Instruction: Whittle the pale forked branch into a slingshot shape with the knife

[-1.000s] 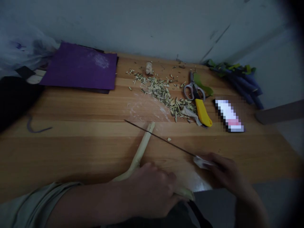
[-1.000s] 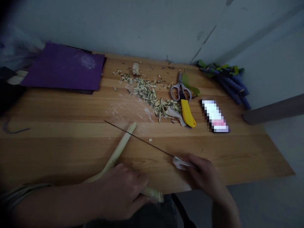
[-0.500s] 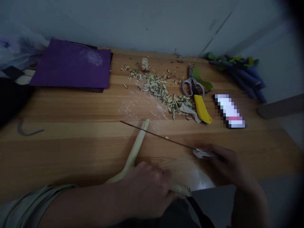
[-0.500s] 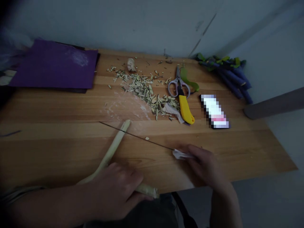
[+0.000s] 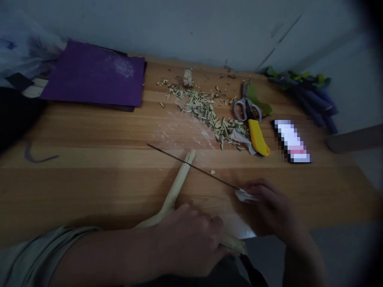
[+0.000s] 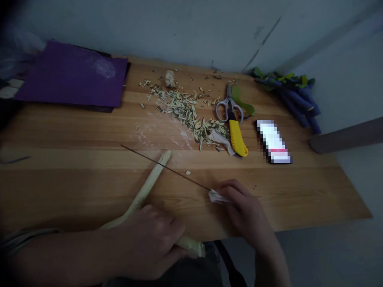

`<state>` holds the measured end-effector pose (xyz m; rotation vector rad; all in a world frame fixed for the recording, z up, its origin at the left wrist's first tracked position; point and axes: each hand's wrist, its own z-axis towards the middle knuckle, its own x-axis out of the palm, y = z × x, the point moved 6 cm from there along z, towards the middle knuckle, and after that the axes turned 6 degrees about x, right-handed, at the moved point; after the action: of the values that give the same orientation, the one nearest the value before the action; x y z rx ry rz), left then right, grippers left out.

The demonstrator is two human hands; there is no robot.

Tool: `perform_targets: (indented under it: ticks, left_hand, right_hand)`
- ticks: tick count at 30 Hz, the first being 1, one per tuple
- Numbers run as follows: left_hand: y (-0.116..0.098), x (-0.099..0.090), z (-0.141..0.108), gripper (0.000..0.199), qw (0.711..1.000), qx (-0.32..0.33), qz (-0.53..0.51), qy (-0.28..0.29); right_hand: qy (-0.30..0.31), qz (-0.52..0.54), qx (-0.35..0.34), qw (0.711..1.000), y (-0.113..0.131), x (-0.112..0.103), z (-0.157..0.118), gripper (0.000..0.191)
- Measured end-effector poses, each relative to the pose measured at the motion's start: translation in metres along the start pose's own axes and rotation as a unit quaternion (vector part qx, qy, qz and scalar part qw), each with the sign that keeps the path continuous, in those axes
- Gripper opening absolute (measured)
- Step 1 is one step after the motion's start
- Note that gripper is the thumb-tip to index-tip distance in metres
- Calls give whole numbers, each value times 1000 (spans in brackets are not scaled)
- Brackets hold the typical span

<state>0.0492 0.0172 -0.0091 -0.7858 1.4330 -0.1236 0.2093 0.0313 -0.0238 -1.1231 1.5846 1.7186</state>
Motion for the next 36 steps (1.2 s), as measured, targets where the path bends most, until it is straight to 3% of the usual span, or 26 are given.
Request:
perform_targets:
  ticks: [5, 8, 11, 14, 20, 23, 27, 32, 36]
  left_hand:
    - [2, -1, -2, 32, 999, -33, 0, 7]
    - [4, -4, -2, 34, 999, -42, 5, 2]
    - [9, -6, 0, 37, 998, -51, 20, -10]
    - [12, -6, 1, 41, 998, -56, 29, -21]
    - [14, -7, 1, 41, 998, -54, 40, -15]
    - [13, -9, 1, 38, 997, -50, 52, -16]
    - [12, -8, 2, 37, 997, -47, 51, -25]
    - [14, -4, 1, 35, 997, -59, 44, -18]
    - [15, -4, 1, 37, 996, -68, 49, -7]
  right_hand:
    - [18, 0, 15, 1000, 24, 21, 16, 22]
    - [25, -4, 25, 999, 2, 12, 6, 21]
    - [31, -15, 85, 996, -27, 4, -10, 12]
    - [44, -6, 119, 992, -26, 9, -12, 9]
    - [50, 36, 111, 992, 5, 17, 1, 19]
    - [37, 32, 118, 992, 2, 16, -1, 32]
    - [11, 16, 126, 992, -6, 17, -7, 35]
    - [20, 22, 46, 999, -2, 16, -9, 40]
    - [64, 35, 55, 996, -3, 16, -9, 26]
